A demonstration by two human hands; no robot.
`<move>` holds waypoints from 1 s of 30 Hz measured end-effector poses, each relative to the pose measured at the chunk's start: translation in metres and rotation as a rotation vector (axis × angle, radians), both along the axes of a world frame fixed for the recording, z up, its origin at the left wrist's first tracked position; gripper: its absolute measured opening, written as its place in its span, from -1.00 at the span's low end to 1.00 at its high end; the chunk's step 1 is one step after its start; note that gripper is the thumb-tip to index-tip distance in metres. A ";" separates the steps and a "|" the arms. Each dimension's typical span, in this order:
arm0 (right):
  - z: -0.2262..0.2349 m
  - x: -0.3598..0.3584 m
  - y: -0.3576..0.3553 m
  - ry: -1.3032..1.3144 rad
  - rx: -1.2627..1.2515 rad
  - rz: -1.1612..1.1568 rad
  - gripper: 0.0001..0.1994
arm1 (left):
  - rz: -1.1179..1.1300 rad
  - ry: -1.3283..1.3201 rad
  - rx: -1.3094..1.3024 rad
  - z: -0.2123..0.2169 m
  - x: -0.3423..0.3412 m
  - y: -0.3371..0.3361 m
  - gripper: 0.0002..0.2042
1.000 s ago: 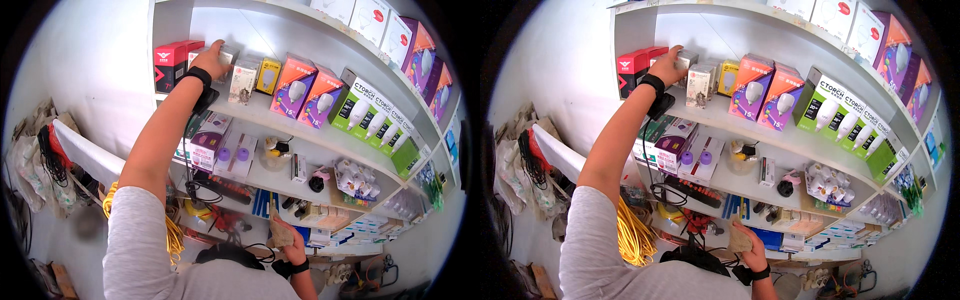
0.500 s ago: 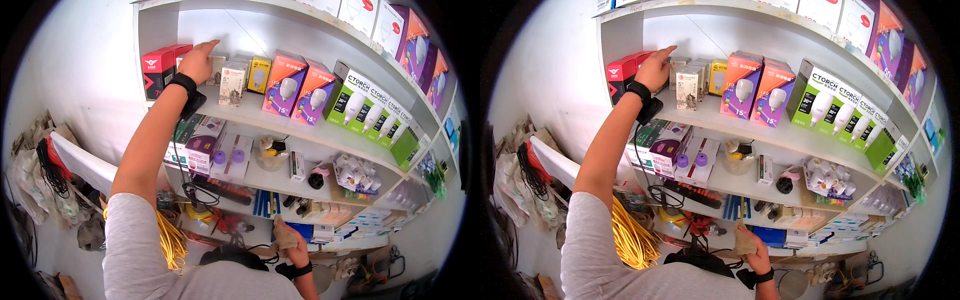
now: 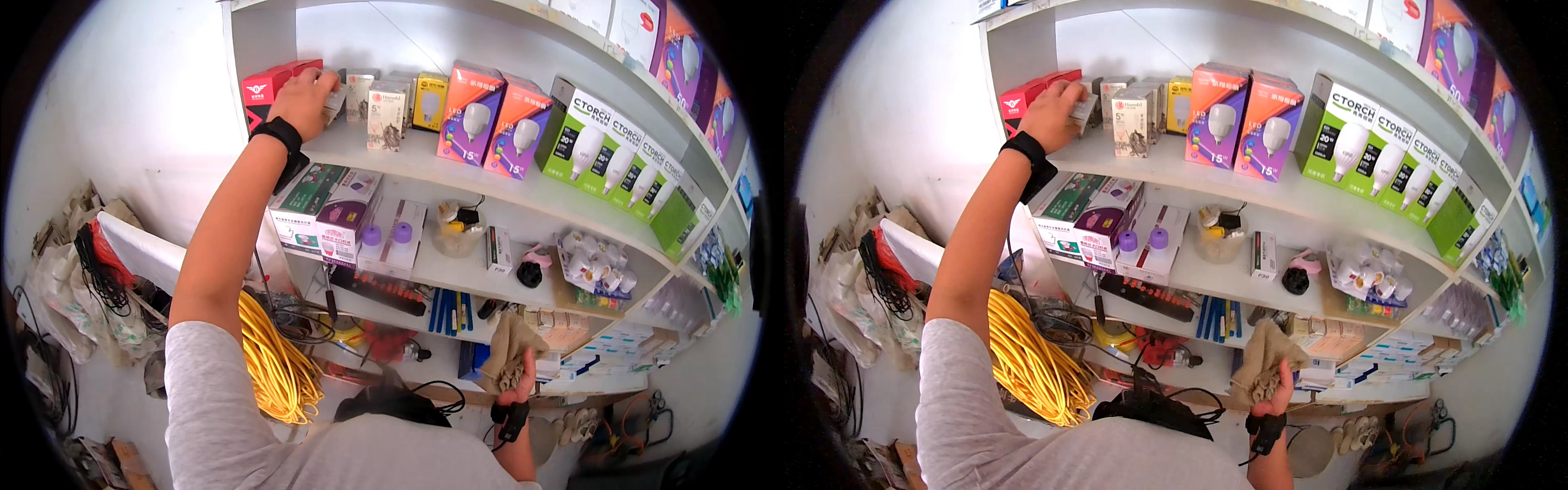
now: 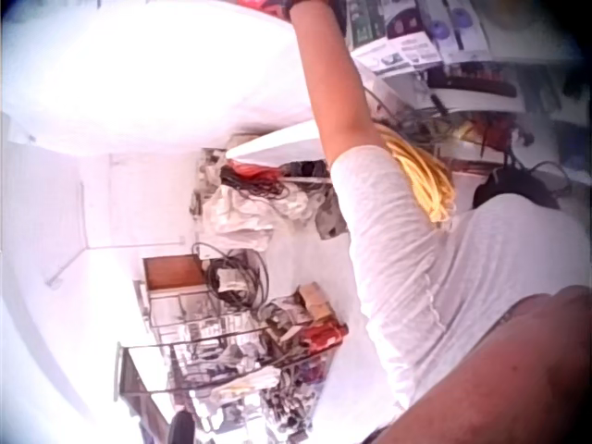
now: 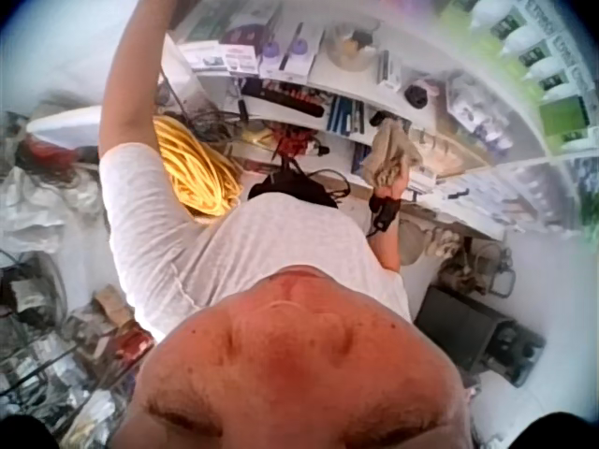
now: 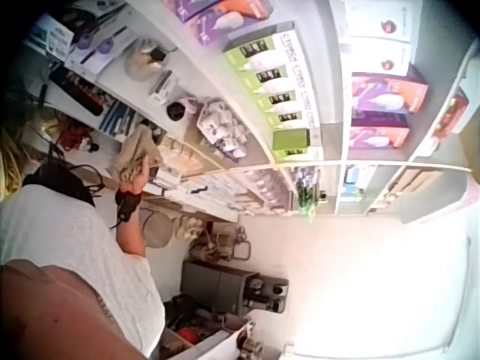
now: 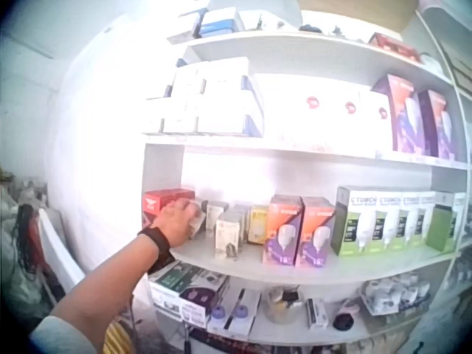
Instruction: The person picks up small cylindrical objects and small boxes and wipes them using a cloth.
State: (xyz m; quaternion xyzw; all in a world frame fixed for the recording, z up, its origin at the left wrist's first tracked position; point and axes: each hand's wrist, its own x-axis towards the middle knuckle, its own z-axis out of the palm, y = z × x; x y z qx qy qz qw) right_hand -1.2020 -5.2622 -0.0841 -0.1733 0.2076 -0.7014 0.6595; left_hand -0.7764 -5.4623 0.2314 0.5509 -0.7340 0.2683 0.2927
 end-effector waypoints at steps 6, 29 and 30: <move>0.020 0.013 -0.005 -0.042 0.090 -0.012 -0.53 | -0.309 0.165 -0.330 -0.012 -0.004 0.051 -0.46; 0.059 0.018 -0.019 -0.442 -0.169 0.501 -0.59 | -0.974 1.078 0.929 -0.181 -0.203 0.159 -0.25; 0.052 0.020 -0.018 0.007 -0.370 0.361 -0.56 | -0.974 1.086 0.936 -0.186 -0.208 0.162 -0.26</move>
